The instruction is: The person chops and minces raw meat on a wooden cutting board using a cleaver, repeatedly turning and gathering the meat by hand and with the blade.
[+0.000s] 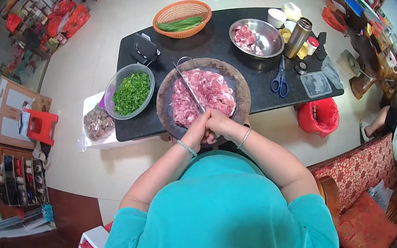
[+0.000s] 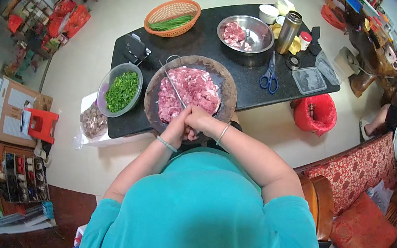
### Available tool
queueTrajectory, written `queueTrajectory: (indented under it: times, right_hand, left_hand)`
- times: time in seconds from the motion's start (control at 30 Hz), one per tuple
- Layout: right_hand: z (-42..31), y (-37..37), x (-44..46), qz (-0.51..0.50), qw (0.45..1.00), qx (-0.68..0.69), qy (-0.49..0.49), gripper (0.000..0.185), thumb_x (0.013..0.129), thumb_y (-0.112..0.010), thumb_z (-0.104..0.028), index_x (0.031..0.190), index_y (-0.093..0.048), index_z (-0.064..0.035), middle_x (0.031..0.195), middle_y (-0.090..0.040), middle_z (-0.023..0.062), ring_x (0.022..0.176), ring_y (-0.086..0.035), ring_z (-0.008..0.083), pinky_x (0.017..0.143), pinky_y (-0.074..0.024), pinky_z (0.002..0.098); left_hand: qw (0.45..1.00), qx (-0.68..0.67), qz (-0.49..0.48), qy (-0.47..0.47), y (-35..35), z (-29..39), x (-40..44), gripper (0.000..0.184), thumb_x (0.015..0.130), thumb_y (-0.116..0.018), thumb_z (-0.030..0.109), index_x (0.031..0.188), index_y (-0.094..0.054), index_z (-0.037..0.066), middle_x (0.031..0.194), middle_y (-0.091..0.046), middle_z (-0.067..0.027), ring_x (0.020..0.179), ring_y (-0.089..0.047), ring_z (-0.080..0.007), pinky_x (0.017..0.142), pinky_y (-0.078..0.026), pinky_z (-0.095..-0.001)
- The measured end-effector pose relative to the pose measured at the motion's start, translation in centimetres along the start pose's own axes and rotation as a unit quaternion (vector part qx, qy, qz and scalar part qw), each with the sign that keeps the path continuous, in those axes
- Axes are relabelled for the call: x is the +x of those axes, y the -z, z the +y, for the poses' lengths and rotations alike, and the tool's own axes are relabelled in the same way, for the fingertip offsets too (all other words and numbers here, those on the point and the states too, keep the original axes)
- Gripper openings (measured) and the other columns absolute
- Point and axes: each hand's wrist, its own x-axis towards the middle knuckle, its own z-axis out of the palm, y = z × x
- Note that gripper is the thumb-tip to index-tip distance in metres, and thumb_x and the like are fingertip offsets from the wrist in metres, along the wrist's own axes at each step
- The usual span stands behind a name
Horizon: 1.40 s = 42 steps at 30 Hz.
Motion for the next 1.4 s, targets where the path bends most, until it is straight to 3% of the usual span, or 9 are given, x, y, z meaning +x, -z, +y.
queueTrajectory:
  times: [0.2,0.37,0.43,0.7,0.9,1.1,1.17,1.33,1.4]
  right_hand:
    - [-1.6,-0.8,-2.8,0.204,0.917,-0.121,0.321,0.022,0.082,-0.05,-0.007,0.102,-0.049,-0.0008,0.071,-0.062,0.0167,0.045,-0.058,0.0222,0.04,-0.0454,0.034]
    - [1.8,0.7,-0.4,0.127,0.979,-0.049,0.15,0.011,0.079,-0.045,-0.004,0.08,-0.053,0.0022,0.053,-0.056,0.0141,0.038,-0.054,0.0214,0.032,-0.0412,0.0326]
    - [2.6,0.8,0.3,0.081,0.995,-0.012,0.054,0.014,0.078,-0.042,-0.002,0.071,-0.052,0.0026,0.048,-0.053,0.0111,0.035,-0.052,0.0201,0.03,-0.0395,0.0328]
    - [-2.5,-1.6,-3.4,0.129,0.975,-0.031,0.177,0.017,0.082,-0.043,-0.005,0.07,-0.053,0.0018,0.05,-0.055,0.0106,0.035,-0.051,0.0173,0.029,-0.0367,0.0303]
    - [-1.9,-1.6,-1.8,0.056,0.997,-0.042,0.018,0.015,0.084,-0.041,-0.007,0.079,-0.053,0.0009,0.051,-0.055,0.01,0.036,-0.05,0.0163,0.029,-0.0356,0.0301]
    - [-1.1,-2.4,-1.7,0.144,0.953,-0.055,0.262,0.01,0.087,-0.042,-0.008,0.093,-0.045,-0.0008,0.052,-0.052,0.008,0.036,-0.05,0.0165,0.029,-0.0358,0.0295]
    - [-0.5,-1.7,-0.5,0.044,0.998,-0.01,0.042,0.01,0.086,-0.042,-0.008,0.087,-0.047,0.0008,0.052,-0.053,0.0099,0.036,-0.051,0.0175,0.029,-0.0364,0.0303]
    - [-2.0,-2.7,-2.5,0.073,0.995,-0.031,0.053,0.011,0.088,-0.04,-0.009,0.087,-0.046,0.0005,0.052,-0.053,0.0101,0.037,-0.051,0.0167,0.029,-0.0361,0.0293]
    - [-1.9,-3.2,-3.1,0.12,0.979,-0.034,0.164,0.011,0.089,-0.041,-0.01,0.088,-0.046,0.0002,0.052,-0.053,0.0097,0.037,-0.051,0.0163,0.029,-0.0362,0.0288]
  left_hand:
    - [0.933,0.131,0.021,-0.334,-2.3,3.6,-3.4,0.044,0.097,-0.039,0.046,0.093,-0.056,0.006,0.071,-0.057,-0.0034,0.052,-0.054,-0.0103,0.042,-0.041,-0.024]
    - [0.965,0.071,-0.003,-0.254,-1.6,0.8,-0.2,0.048,0.095,-0.039,0.05,0.091,-0.057,0.006,0.065,-0.056,-0.0034,0.049,-0.053,-0.0112,0.041,-0.04,-0.0246]
    - [0.998,0.018,-0.045,-0.034,-1.1,-0.4,0.4,0.052,0.093,-0.039,0.055,0.084,-0.058,0.008,0.053,-0.053,-0.0036,0.039,-0.049,-0.0131,0.035,-0.036,-0.0259]
    - [0.967,0.051,-0.017,-0.249,-1.5,2.9,-2.7,0.065,0.094,-0.033,0.056,0.068,-0.055,0.001,0.045,-0.051,-0.0091,0.032,-0.05,-0.0185,0.029,-0.038,-0.0281]
    - [0.998,-0.008,-0.042,-0.045,0.1,1.5,-1.2,0.057,0.092,-0.039,0.057,0.073,-0.057,0.006,0.047,-0.051,-0.0041,0.034,-0.049,-0.0134,0.029,-0.034,-0.0235]
    - [0.924,0.111,0.059,-0.36,-0.5,2.0,-1.8,0.056,0.094,-0.038,0.05,0.079,-0.057,0.0,0.048,-0.053,-0.0097,0.033,-0.051,-0.019,0.029,-0.038,-0.0289]
    - [0.996,0.035,-0.029,-0.082,0.9,0.4,0.2,0.057,0.093,-0.038,0.052,0.079,-0.058,0.0,0.048,-0.053,-0.01,0.032,-0.05,-0.0191,0.028,-0.037,-0.029]
    - [0.998,0.001,-0.038,-0.057,0.4,1.2,-1.4,0.06,0.092,-0.038,0.054,0.073,-0.058,0.001,0.047,-0.052,-0.0091,0.032,-0.049,-0.0183,0.028,-0.036,-0.0303]
    - [0.966,0.051,0.002,-0.253,-0.4,2.1,-3.4,0.059,0.093,-0.037,0.053,0.077,-0.058,0.0,0.047,-0.053,-0.0096,0.033,-0.05,-0.0187,0.029,-0.036,-0.031]
